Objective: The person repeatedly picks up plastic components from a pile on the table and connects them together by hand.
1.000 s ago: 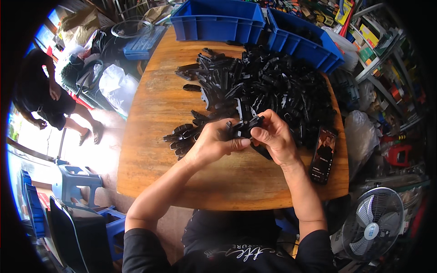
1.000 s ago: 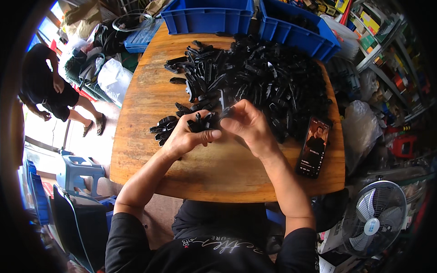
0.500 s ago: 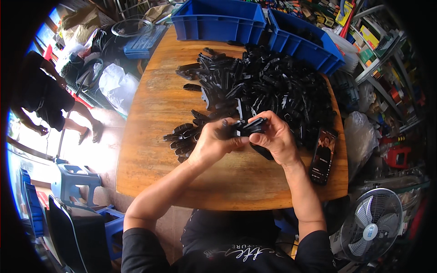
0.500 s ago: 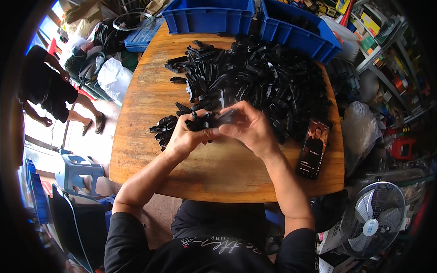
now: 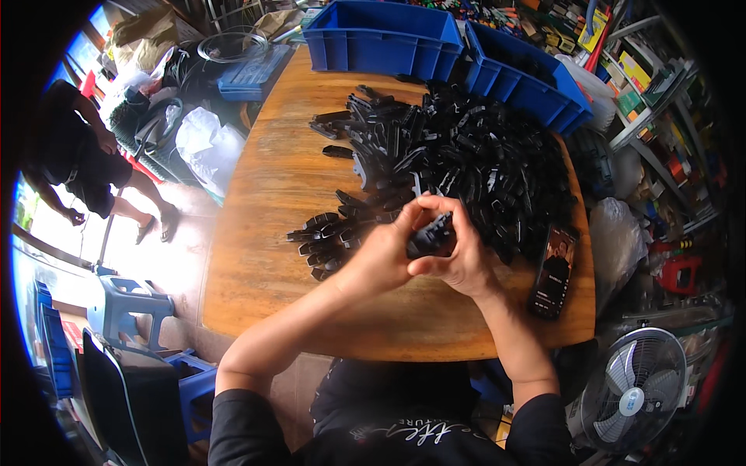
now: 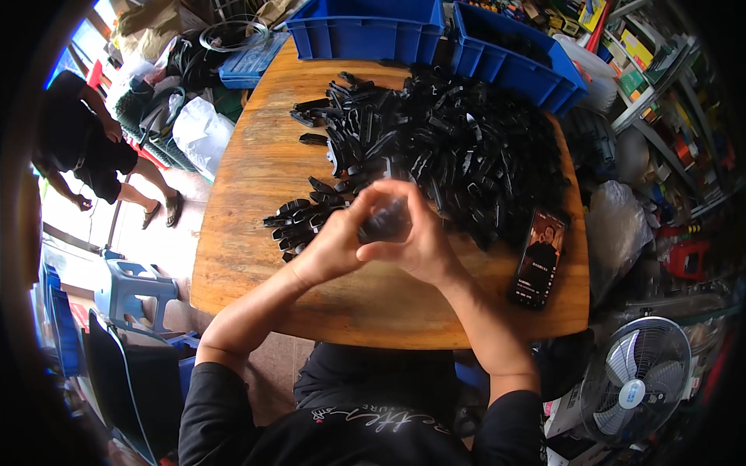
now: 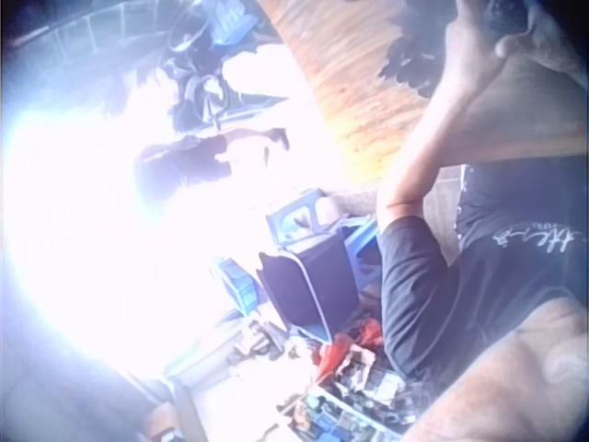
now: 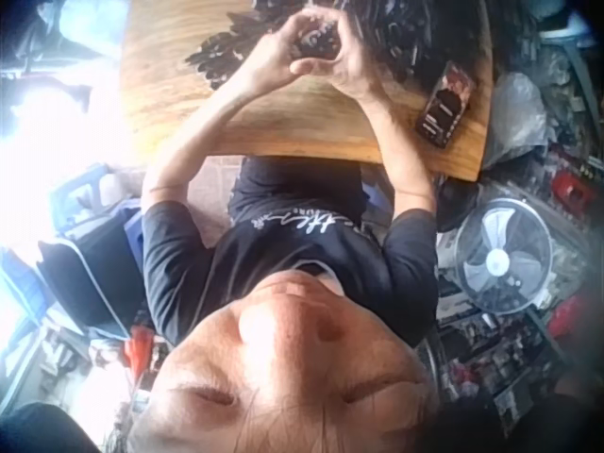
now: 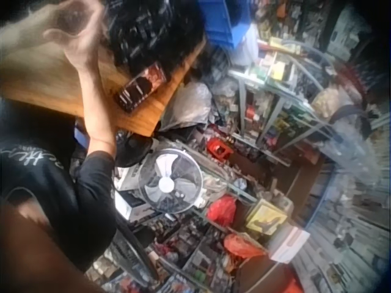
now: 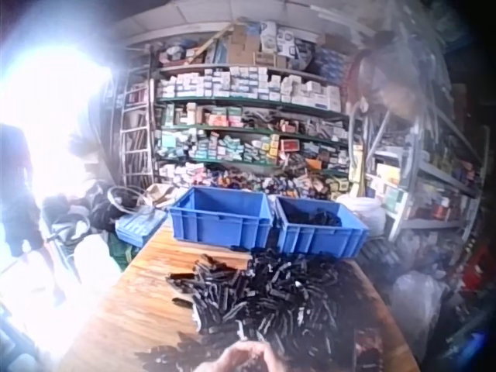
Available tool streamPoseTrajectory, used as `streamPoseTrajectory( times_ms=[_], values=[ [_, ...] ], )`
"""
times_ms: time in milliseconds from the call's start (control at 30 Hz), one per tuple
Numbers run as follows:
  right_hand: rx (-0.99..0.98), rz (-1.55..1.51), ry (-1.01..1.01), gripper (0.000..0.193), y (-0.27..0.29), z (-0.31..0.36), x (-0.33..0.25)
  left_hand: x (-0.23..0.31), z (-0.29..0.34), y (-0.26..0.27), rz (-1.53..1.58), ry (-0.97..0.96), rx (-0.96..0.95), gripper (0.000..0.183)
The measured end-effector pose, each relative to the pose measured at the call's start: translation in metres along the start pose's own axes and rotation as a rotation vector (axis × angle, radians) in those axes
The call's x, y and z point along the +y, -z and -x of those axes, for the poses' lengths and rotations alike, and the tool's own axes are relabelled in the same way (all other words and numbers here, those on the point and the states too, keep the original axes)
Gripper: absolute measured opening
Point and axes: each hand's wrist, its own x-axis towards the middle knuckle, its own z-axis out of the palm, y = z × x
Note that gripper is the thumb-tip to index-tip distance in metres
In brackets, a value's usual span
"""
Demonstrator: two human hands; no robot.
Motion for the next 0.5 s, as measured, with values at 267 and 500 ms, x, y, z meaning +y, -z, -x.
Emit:
streamPoseTrajectory(
  times_ms=[267,500],
  values=[
    [0.28,-0.173,-0.228,0.041,-0.002,-0.002,0.005,0.018,-0.009,0.021,0.224,0.051,-0.215,0.071],
    [0.753,-0.024,-0.111,0.049,0.122,-0.137,-0.041,-0.054,-0.027,0.067,-0.636,0.016,0.224,0.016]
  ],
)
